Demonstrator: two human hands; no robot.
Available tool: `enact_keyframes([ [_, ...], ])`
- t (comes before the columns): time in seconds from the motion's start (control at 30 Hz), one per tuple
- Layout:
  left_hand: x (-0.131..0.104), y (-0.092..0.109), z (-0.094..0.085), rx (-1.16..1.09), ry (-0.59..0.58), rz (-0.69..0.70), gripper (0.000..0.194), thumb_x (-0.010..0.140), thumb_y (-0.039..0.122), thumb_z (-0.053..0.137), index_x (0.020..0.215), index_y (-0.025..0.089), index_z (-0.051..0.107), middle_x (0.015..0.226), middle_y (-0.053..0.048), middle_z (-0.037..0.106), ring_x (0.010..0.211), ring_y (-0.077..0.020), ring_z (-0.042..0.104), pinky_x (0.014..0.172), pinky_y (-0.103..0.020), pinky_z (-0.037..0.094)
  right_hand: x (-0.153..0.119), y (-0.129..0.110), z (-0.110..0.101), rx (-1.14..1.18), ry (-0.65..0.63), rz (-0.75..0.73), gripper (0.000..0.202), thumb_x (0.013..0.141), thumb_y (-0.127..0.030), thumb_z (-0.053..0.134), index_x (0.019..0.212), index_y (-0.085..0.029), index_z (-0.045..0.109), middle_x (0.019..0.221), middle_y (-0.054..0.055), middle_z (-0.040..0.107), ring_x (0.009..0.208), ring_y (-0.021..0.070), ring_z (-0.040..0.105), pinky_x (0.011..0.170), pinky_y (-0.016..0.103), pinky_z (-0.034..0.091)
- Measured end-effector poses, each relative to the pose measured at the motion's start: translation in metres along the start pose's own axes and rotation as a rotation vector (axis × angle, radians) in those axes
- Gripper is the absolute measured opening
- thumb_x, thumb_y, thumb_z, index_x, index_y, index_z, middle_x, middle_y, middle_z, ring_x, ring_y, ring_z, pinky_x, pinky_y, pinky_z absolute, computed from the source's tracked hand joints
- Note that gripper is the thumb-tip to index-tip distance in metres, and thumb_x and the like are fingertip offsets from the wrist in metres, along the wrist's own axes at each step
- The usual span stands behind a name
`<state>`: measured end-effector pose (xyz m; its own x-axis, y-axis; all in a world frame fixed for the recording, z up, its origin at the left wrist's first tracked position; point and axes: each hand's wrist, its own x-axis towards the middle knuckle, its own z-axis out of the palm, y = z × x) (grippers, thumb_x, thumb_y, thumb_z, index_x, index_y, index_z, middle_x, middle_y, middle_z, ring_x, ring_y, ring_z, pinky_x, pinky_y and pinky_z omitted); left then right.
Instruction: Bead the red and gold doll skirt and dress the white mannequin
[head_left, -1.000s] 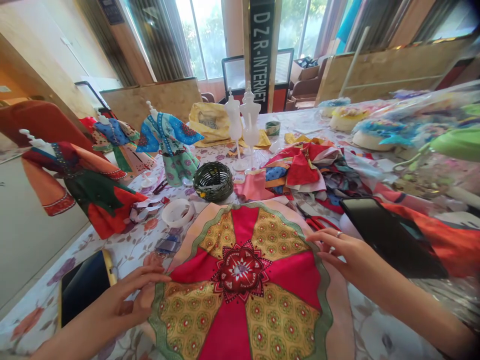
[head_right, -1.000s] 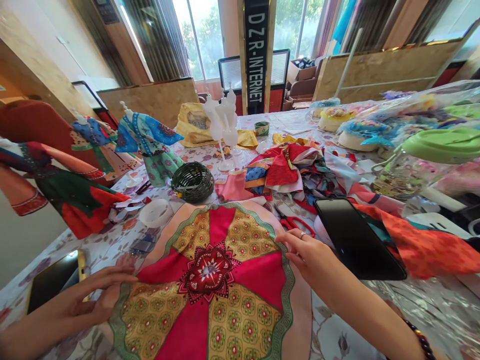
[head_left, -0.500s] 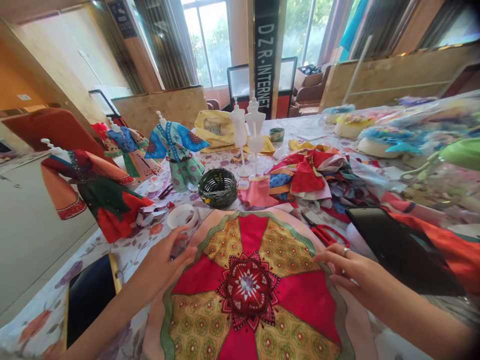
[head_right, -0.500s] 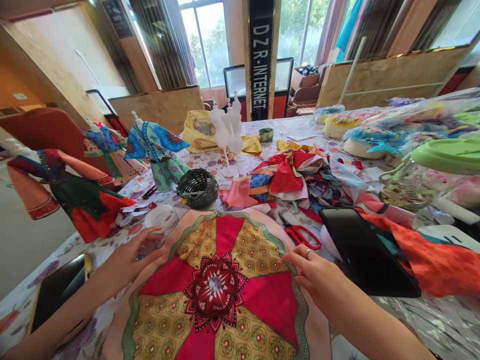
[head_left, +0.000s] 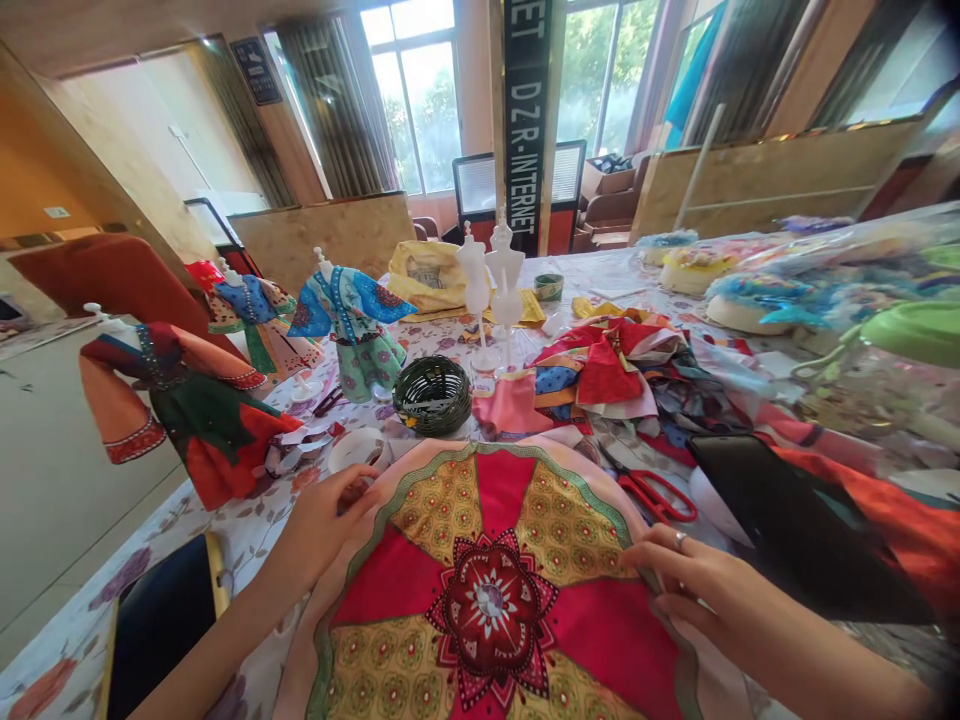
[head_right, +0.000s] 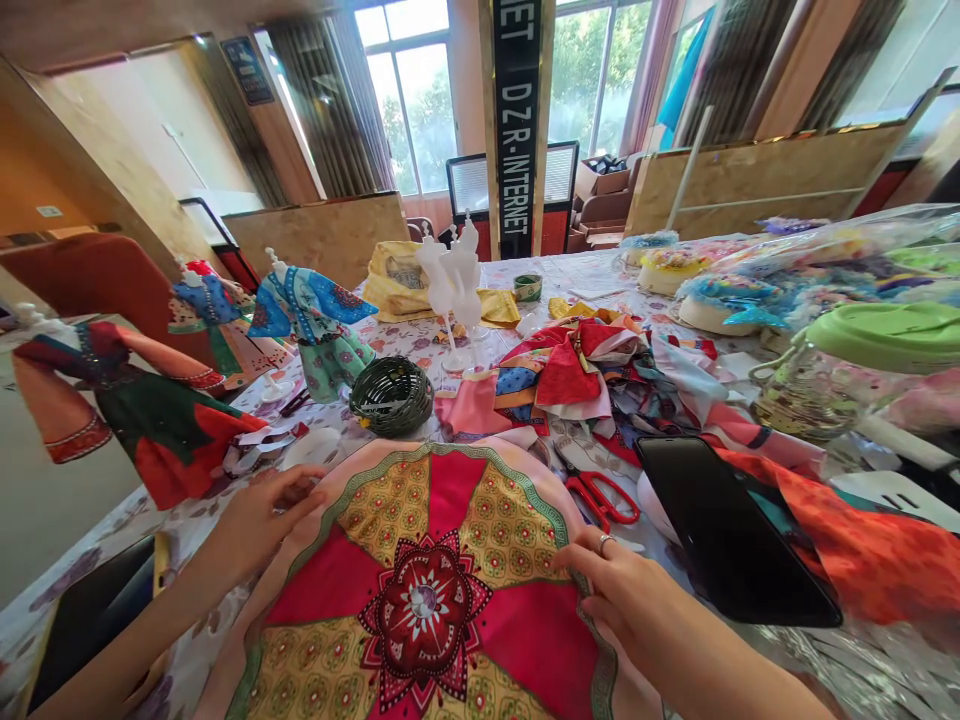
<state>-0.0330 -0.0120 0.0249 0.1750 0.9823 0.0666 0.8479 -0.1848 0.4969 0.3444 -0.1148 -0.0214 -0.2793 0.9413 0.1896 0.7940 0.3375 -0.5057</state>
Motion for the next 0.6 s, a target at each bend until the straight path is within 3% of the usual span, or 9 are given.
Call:
enact_keyframes([
  [0.17,-0.008,-0.007,-0.017,0.038,-0.006,-0.056,0.039,0.076,0.052,0.048,0.091,0.021,0.066,0.075,-0.002,0.069,0.068,-0.0195,0.063,0.061,-0.027,0.047,-0.001,-0.010,0.000,0.097,-0.109,0.001,0.043,0.068,-0.001,0.044,0.095,-0.024,0.067,0.095,0.007,0.068,0.084,0.0200,0.068,0.075,0.031,0.055],
  [0.37,-0.016,-0.011,-0.032,0.137,0.017,-0.080,0.033,0.071,0.054,0.052,0.074,0.026,0.070,0.075,0.001,0.072,0.061,-0.0199,0.062,0.057,-0.026,0.045,0.005,-0.015,-0.007,0.219,-0.221,0.002,0.042,0.069,0.001,0.042,0.094,-0.023,0.065,0.092,0.007,0.068,0.083,0.0185,0.066,0.075,0.030,0.053],
  [0.53,-0.018,-0.021,-0.032,0.181,0.004,-0.120,0.036,0.071,0.054,0.052,0.082,0.025,0.070,0.069,0.002,0.071,0.061,-0.0203,0.063,0.058,-0.026,0.046,0.007,-0.015,-0.004,0.176,-0.210,-0.034,0.037,0.078,-0.002,0.037,0.097,-0.022,0.062,0.106,0.008,0.066,0.095,0.0177,0.063,0.082,0.030,0.052],
  [0.6,-0.018,-0.028,-0.028,0.218,0.027,-0.089,0.034,0.074,0.053,0.050,0.084,0.027,0.069,0.073,0.002,0.071,0.061,-0.0195,0.062,0.060,-0.027,0.046,0.005,-0.016,-0.001,0.102,-0.214,-0.042,0.038,0.078,-0.001,0.037,0.098,-0.021,0.061,0.104,0.008,0.067,0.091,0.0172,0.064,0.078,0.028,0.053],
])
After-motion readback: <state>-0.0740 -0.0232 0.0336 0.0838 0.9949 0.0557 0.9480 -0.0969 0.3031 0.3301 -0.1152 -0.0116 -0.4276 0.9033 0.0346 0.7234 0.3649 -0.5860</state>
